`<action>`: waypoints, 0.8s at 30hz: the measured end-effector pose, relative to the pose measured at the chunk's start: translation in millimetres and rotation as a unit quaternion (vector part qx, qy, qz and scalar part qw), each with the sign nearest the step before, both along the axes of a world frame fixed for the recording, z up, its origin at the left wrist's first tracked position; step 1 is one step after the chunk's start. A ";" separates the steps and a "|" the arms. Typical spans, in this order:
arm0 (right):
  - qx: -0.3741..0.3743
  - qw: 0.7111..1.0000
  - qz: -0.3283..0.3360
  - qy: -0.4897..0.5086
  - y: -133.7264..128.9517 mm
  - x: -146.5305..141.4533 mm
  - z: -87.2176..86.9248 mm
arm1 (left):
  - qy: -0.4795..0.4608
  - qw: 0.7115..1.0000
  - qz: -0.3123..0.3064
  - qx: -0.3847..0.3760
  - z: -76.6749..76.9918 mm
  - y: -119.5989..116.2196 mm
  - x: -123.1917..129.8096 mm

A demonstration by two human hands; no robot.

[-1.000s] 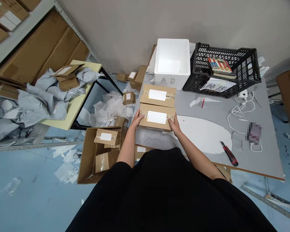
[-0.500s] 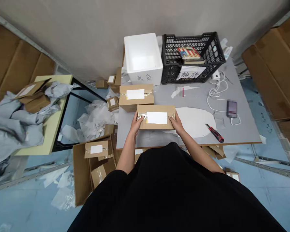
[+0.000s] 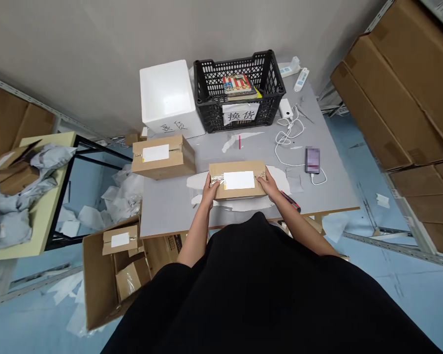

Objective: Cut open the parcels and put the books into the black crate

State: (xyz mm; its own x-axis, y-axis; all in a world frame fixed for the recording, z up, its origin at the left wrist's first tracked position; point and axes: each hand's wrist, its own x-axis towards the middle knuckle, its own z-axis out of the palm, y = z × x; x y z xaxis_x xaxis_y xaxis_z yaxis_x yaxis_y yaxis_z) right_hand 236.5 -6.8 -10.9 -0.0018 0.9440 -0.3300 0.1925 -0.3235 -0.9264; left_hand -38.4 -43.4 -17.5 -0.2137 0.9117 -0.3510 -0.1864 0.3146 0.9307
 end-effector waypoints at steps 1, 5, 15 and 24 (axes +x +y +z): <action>0.003 1.000 0.007 0.001 3.2 13.6 -0.1 | 0.000 1.000 0.008 -0.004 0.1 0.3 14.2; 0.011 0.999 0.030 0.006 9.6 51.2 -2.1 | 0.002 0.999 0.038 -0.014 0.8 -3.5 53.9; 0.012 0.999 0.035 -0.004 1.5 53.8 -10.2 | 0.000 0.999 0.044 -0.017 -12.9 -13.8 56.4; -0.033 0.995 -0.025 0.096 0.2 65.3 -26.9 | -0.037 0.998 0.039 -0.037 -28.3 -16.6 39.9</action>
